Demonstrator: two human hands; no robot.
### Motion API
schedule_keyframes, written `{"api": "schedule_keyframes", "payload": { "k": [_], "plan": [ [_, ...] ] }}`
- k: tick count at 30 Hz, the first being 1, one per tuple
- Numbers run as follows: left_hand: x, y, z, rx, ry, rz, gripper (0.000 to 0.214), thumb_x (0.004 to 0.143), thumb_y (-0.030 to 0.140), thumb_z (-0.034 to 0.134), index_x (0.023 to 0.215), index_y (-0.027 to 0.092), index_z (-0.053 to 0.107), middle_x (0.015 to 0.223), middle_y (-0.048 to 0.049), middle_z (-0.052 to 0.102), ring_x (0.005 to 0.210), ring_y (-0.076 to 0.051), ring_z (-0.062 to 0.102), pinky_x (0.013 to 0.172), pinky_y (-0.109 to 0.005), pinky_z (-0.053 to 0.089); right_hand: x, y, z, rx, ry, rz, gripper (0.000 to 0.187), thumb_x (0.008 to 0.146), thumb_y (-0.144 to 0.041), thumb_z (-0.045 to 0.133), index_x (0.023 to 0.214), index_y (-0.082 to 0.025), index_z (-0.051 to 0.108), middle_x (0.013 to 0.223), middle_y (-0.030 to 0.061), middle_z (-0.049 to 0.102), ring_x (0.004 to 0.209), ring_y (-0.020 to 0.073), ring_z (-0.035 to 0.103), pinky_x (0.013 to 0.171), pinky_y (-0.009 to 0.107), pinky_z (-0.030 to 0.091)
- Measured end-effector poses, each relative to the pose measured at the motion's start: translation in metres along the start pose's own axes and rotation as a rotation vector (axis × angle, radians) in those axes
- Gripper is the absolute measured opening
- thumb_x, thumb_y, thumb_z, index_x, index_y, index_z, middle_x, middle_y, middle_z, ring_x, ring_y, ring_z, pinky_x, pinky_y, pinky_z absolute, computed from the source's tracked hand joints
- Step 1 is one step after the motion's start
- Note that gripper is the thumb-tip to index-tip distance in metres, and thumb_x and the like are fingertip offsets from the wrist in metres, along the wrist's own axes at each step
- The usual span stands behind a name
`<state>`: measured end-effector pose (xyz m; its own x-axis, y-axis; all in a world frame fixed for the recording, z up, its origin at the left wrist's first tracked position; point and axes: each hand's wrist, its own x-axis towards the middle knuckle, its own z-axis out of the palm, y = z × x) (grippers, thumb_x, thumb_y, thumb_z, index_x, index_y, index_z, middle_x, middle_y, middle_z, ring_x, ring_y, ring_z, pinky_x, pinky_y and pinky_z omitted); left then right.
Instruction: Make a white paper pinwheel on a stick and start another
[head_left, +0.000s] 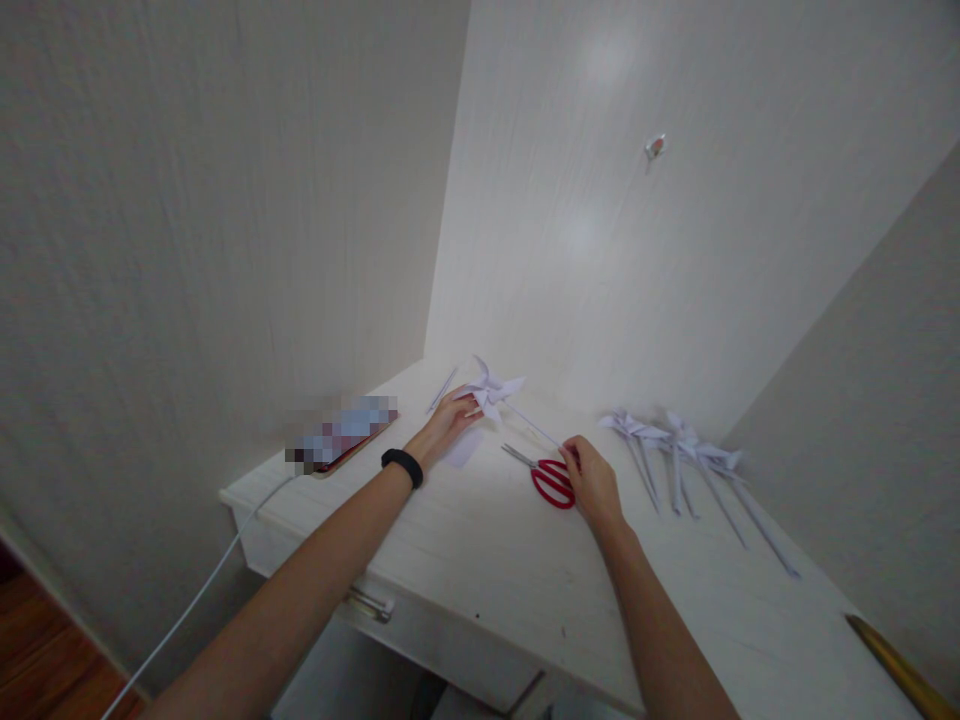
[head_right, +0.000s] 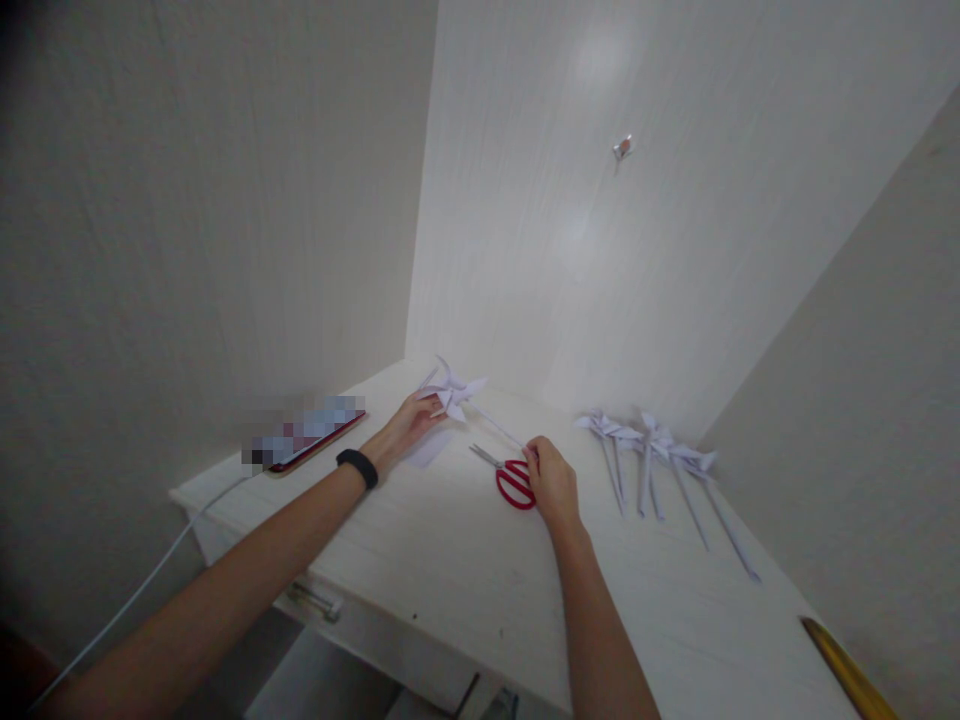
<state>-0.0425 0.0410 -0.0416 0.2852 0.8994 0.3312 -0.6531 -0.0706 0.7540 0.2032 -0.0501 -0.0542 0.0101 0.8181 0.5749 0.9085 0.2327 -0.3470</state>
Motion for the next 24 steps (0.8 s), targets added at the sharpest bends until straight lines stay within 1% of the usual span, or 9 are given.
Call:
{"api": "schedule_keyframes", "payload": {
  "k": [1,3,6,12,18,24],
  "plan": [
    [-0.0004,0.0010,0.0010,-0.043,-0.021,-0.015,0.033,0.061,0.007,0.063,0.092,0.014,0.066,0.097,-0.0062,0.066,0.093,-0.017,0.059,0.090,-0.033,0.042,0.0001,-0.0003,0.0003,0.003,0.000,0.008,0.024,0.089,-0.038,0.036,0.084,-0.020,0.051,0.078,0.0019,0.060,0.071,0.0154,0.055,0.064,0.025,0.036],
    [-0.0006,0.0021,0.0017,-0.108,-0.025,-0.035,0.026,0.063,0.008,0.064,0.088,0.013,0.066,0.094,-0.0052,0.066,0.091,-0.016,0.059,0.090,-0.032,0.042,0.0002,-0.0009,0.0010,0.009,-0.010,0.022,0.023,0.088,-0.038,0.037,0.083,-0.020,0.051,0.076,0.0012,0.060,0.070,0.0152,0.055,0.063,0.025,0.035],
    [0.0000,0.0020,0.0011,-0.142,0.033,-0.041,0.017,0.065,0.012,0.069,0.082,0.013,0.066,0.087,-0.0040,0.066,0.087,-0.014,0.059,0.088,-0.032,0.043,0.0005,-0.0022,0.0024,0.020,-0.036,0.023,0.022,0.088,-0.038,0.039,0.082,-0.021,0.050,0.074,0.0004,0.060,0.068,0.0150,0.055,0.062,0.025,0.035],
    [-0.0018,0.0035,0.0038,-0.112,0.142,-0.022,0.023,0.061,0.014,0.074,0.083,0.014,0.064,0.085,-0.0020,0.066,0.083,-0.013,0.060,0.083,-0.029,0.045,0.0004,-0.0050,0.0031,0.025,-0.063,-0.021,0.023,0.087,-0.040,0.039,0.080,-0.021,0.051,0.075,0.0013,0.061,0.067,0.0148,0.055,0.062,0.025,0.035],
    [-0.0017,0.0030,0.0045,-0.021,0.190,0.012,0.028,0.061,0.021,0.076,0.085,0.015,0.063,0.090,-0.0033,0.066,0.083,-0.013,0.060,0.083,-0.029,0.044,0.0002,-0.0071,0.0023,0.029,-0.082,-0.035,0.023,0.087,-0.039,0.039,0.081,-0.021,0.051,0.076,0.0015,0.062,0.068,0.0149,0.055,0.063,0.025,0.036],
    [-0.0006,0.0026,0.0045,0.036,0.258,0.018,0.032,0.057,0.025,0.078,0.083,0.013,0.062,0.086,-0.0041,0.066,0.080,-0.013,0.060,0.080,-0.028,0.044,-0.0001,-0.0079,0.0033,0.040,-0.088,-0.036,0.022,0.087,-0.038,0.039,0.081,-0.021,0.051,0.076,0.0014,0.062,0.066,0.0144,0.055,0.062,0.025,0.036]
  ]
}}
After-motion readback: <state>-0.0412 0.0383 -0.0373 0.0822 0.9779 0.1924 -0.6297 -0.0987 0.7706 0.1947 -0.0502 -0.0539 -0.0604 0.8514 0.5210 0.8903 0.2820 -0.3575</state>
